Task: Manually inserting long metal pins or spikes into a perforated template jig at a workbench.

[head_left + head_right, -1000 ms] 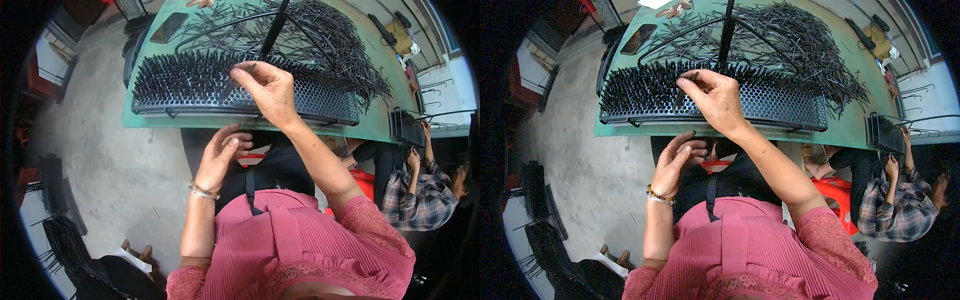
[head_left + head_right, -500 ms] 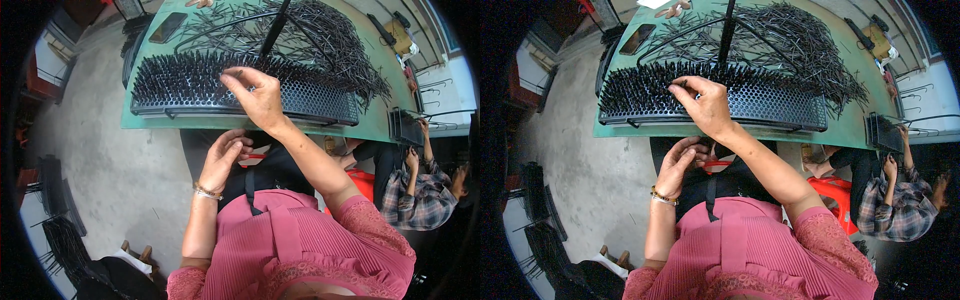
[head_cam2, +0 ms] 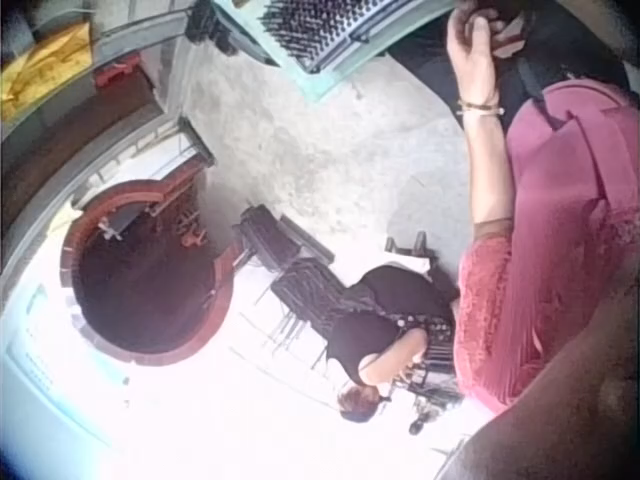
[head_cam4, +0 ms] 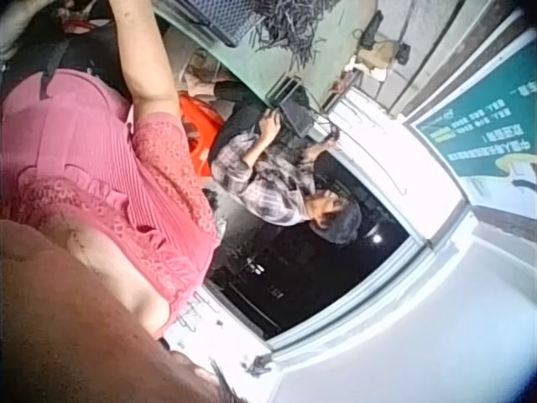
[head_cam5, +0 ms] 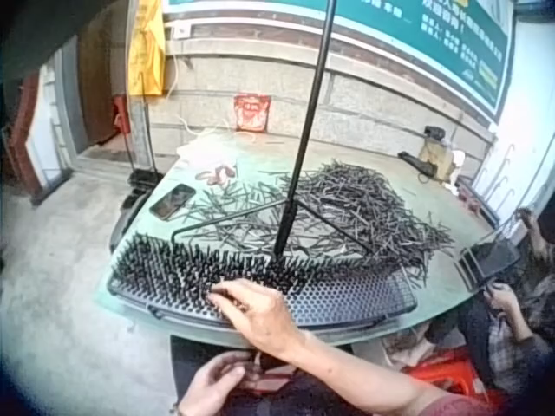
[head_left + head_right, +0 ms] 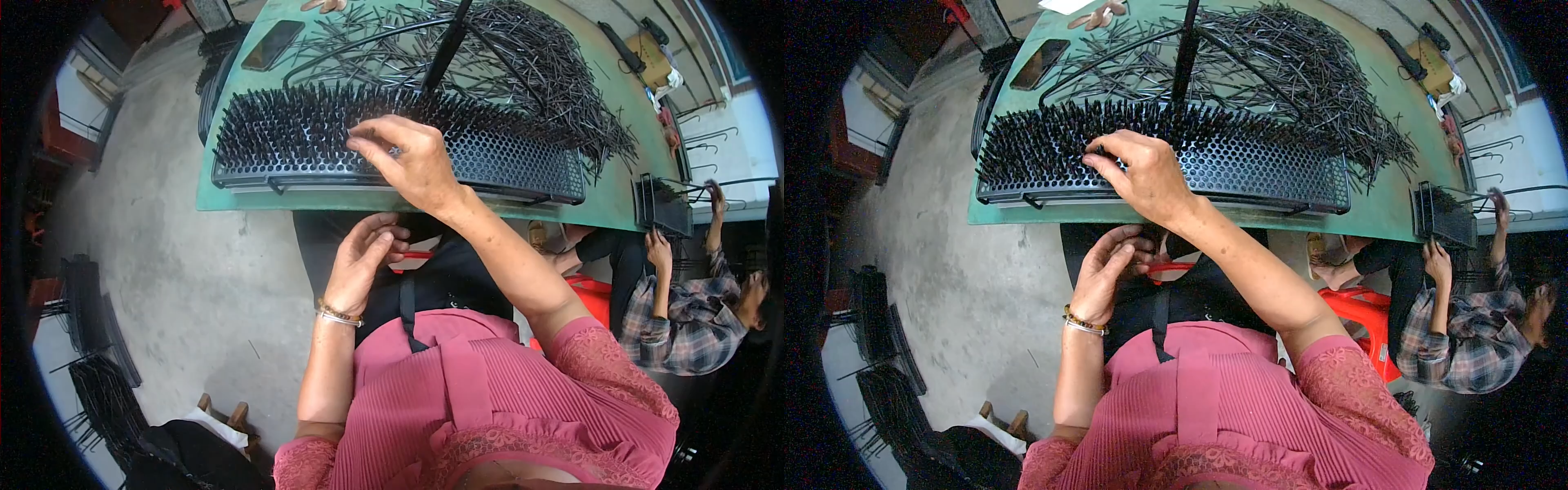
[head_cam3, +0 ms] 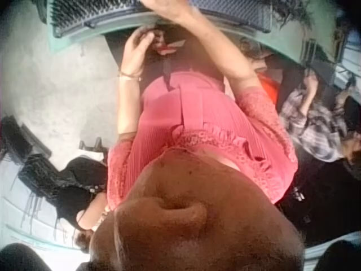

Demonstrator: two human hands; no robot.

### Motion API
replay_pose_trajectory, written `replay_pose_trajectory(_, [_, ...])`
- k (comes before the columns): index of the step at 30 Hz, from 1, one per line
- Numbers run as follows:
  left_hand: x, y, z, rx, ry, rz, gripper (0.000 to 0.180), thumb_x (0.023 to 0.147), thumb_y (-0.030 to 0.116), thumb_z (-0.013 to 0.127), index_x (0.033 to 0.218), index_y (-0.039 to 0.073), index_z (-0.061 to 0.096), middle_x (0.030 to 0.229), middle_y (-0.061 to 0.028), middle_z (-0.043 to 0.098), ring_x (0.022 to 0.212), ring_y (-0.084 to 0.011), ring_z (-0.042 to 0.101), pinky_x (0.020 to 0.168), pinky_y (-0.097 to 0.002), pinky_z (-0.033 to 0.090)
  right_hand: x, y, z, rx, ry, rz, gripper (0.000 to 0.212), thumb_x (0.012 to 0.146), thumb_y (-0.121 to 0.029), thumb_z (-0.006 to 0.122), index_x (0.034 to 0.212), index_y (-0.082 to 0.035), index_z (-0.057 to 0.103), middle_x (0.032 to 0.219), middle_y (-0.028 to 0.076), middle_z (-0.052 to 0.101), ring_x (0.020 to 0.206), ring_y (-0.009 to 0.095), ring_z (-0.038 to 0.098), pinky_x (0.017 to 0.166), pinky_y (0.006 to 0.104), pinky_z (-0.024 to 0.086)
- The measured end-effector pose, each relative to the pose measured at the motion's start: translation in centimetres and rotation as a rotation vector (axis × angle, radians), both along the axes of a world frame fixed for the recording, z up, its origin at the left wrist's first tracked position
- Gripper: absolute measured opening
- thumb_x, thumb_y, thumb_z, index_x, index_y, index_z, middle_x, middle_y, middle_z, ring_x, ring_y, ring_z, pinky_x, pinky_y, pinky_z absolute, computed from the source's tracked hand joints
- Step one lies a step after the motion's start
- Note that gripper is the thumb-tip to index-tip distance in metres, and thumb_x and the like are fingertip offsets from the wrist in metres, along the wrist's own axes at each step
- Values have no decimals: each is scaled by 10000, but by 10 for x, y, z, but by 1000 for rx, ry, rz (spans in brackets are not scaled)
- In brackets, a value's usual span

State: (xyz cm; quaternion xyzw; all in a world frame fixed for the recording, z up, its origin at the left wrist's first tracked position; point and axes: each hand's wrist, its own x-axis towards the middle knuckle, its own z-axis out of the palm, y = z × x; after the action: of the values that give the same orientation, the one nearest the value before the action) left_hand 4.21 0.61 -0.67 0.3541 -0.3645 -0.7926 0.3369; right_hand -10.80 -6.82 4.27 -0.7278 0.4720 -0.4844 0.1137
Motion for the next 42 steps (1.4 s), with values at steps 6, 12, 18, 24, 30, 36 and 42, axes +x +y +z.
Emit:
replay_pose_trajectory(6, [1, 0, -3, 9, 5, -3, 344, 932, 133, 532, 1228, -31, 474, 1056, -109, 605, 901, -145, 593, 789, -260, 492, 3, -3, -4, -51, 4, 15, 185, 781, -77, 695, 945, 3, 663, 851, 110, 671, 716, 192, 654, 641, 293, 524])
replay_pose_trajectory(12, [1, 0, -4, 29, -5, 10, 343, 932, 135, 531, 1227, -30, 477, 1046, -106, 608, 896, -140, 595, 784, -256, 491, 7, -4, -7, -154, 67, -6, 226, 760, -90, 709, 971, -23, 661, 850, 106, 658, 757, 232, 635, 671, 320, 512])
replay_pose_trajectory(18, [3, 0, -4, 28, -1, 4, 334, 934, 137, 524, 1221, -28, 485, 1040, -105, 610, 892, -133, 594, 781, -251, 490, 10, -7, -7, -208, 164, 45, 222, 772, -114, 695, 973, -25, 668, 879, 98, 647, 810, 253, 613, 732, 346, 472])
replay_pose_trajectory(24, [5, 2, -7, 34, -2, 39, 320, 929, 129, 530, 1208, -24, 497, 1031, -104, 613, 870, -129, 596, 770, -247, 495, 12, 0, -9, -220, 112, -90, 197, 782, -100, 682, 957, -10, 672, 842, 92, 632, 785, 253, 599, 720, 346, 464])
replay_pose_trajectory(30, [6, 2, -4, 42, 1, 45, 308, 928, 120, 530, 1201, -20, 503, 1024, -101, 617, 869, -134, 600, 770, -249, 499, 17, 4, -7, -165, 24, -111, 155, 780, -86, 680, 918, -15, 683, 813, 94, 628, 734, 238, 600, 666, 333, 478])
replay_pose_trajectory(36, [7, 4, 0, 41, -7, 62, 300, 929, 112, 526, 1198, -19, 505, 1021, -97, 618, 864, -134, 600, 768, -251, 499, 13, 3, -9, -171, 56, -96, 162, 768, -101, 692, 907, -20, 685, 799, 89, 624, 709, 229, 595, 644, 329, 470])
replay_pose_trajectory(42, [14, 2, 1, -52, -38, 97, 289, 929, 101, 521, 1188, -27, 510, 1020, -104, 624, 867, -134, 602, 754, -247, 493, 16, 10, -4, -170, 220, -108, 196, 744, -119, 717, 917, -31, 686, 825, 86, 621, 759, 237, 589, 680, 343, 452])
